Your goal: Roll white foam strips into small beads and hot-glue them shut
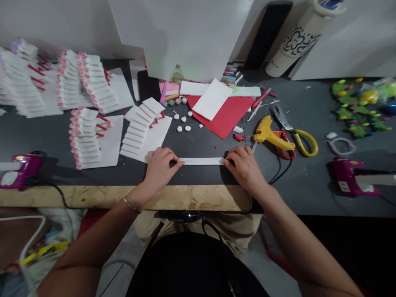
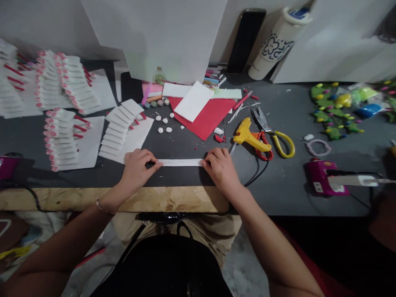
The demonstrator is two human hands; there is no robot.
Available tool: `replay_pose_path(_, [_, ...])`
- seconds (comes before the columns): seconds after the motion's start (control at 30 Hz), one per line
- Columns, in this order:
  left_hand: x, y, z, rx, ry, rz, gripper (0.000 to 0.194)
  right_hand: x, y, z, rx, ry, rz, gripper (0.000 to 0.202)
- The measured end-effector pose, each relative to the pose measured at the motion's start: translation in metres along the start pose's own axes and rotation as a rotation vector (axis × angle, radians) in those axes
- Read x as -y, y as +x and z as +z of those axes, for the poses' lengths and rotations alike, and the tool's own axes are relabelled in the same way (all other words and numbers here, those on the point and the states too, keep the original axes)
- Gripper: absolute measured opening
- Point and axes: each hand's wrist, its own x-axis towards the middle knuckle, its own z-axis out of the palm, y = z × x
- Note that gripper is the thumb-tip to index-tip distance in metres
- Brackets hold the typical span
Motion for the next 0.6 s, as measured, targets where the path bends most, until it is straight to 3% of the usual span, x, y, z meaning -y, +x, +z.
replay_pose_path(0.4, [-0.004,0.007,-0.004,0.143,0.05,-0.088,0.022,0.002,0.004,-0.004,0.03,-0.095,-0.056,0.021])
replay_pose_path(0.5, [-0.008,0.006,-0.005,0.061,0.118,-0.002,0.01,0.008,0.004,-0.008,0.044,-0.122,-0.019,0.014])
replay_pose_path(0.6, [-0.017,0.003,-0.007,0.024,0.256,0.211,0.006,0.013,0.002,-0.011,0.093,-0.156,-0.078,0.013])
